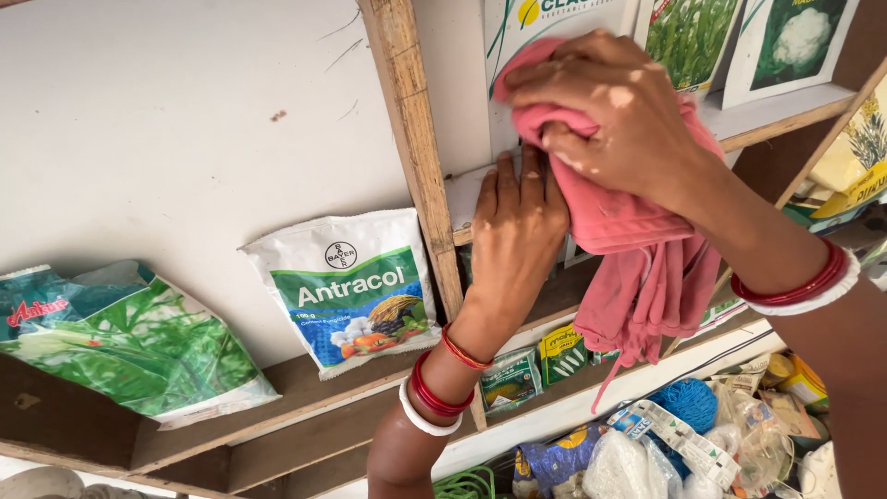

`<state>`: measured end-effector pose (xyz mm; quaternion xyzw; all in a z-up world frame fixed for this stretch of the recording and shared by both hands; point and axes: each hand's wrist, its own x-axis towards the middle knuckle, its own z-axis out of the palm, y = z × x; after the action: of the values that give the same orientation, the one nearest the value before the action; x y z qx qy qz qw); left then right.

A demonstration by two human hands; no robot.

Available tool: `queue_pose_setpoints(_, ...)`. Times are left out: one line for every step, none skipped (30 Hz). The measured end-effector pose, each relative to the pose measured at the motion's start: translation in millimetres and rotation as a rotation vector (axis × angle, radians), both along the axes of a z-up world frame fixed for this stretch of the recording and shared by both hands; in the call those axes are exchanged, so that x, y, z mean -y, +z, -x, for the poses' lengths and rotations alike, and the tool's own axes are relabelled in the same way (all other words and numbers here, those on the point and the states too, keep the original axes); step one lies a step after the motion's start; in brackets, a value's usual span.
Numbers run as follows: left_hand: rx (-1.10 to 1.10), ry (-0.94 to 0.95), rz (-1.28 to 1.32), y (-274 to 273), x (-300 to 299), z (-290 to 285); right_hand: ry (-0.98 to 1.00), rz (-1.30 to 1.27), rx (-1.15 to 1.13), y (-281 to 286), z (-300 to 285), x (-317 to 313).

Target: The recorder is wiping dust off product packets and wooden shelves in a shop using a pink cloth.

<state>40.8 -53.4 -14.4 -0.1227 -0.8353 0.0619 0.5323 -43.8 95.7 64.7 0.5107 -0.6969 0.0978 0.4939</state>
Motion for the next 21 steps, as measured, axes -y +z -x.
queue_pose_setpoints(-0.033, -0.016, -0.02, -1, 0, 1, -0.002, 0.042, -0.008, -4, 7, -2)
queue_pose_setpoints(-0.033, -0.016, -0.021, 0, 0, 0, -0.002, 0.041, -0.008, 0, -1, -2)
queue_pose_setpoints(-0.039, -0.032, -0.031, 1, 0, -1, 0.001, 0.106, -0.001, 3, -9, -2)
queue_pose_setpoints(-0.046, -0.048, -0.041, 3, 0, -2, 0.005, 0.173, 0.004, 8, -17, -1)
queue_pose_setpoints(-0.047, -0.049, -0.041, 3, 0, -2, 0.005, 0.172, 0.003, 5, -13, -3)
queue_pose_setpoints(-0.05, -0.036, -0.034, 2, 0, -2, 0.003, 0.201, -0.004, 3, -8, -5)
queue_pose_setpoints(-0.053, -0.024, -0.026, 2, 0, -2, 0.002, 0.229, -0.012, 1, -3, -7)
queue_pose_setpoints(-0.053, -0.024, -0.027, 1, 0, -1, 0.002, 0.228, -0.012, 1, -2, -5)
queue_pose_setpoints(-0.043, -0.009, -0.015, 1, 0, 0, -0.007, 0.163, -0.034, 1, 0, -5)
queue_pose_setpoints(-0.033, 0.005, -0.003, 0, 0, 1, -0.017, 0.099, -0.055, 1, 1, -4)
queue_pose_setpoints(-0.032, 0.004, -0.003, -2, 0, 1, -0.017, 0.1, -0.054, 4, -5, 0)
queue_pose_setpoints(-0.023, 0.012, 0.008, -3, 1, 2, -0.013, 0.048, -0.064, 9, -10, 3)
queue_pose_setpoints(-0.014, 0.02, 0.018, -3, 1, 3, -0.008, -0.003, -0.073, 13, -16, 6)
queue_pose_setpoints(-0.014, 0.019, 0.018, -3, 1, 2, -0.01, -0.003, -0.073, 10, -12, 4)
queue_pose_setpoints(-0.029, 0.023, 0.022, -2, 1, 1, -0.01, 0.037, -0.066, 7, -8, 2)
queue_pose_setpoints(-0.048, 0.029, 0.025, -1, 1, 1, -0.008, 0.075, -0.062, 6, -4, 1)
queue_pose_setpoints(-0.051, 0.029, 0.023, 1, 1, 0, -0.008, 0.074, -0.066, 7, -6, -2)
queue_pose_setpoints(-0.065, 0.012, 0.007, 2, 1, -1, -0.013, 0.149, -0.026, 6, -8, -5)
queue_pose_setpoints(-0.078, -0.005, -0.008, 3, 1, -2, -0.017, 0.225, 0.013, 6, -9, -8)
queue_pose_setpoints(-0.079, -0.003, -0.009, 3, 1, -1, -0.016, 0.225, 0.013, 6, -11, -8)
queue_pose_setpoints(-0.083, 0.002, -0.002, 2, 2, 0, -0.034, 0.265, 0.035, 6, -12, -8)
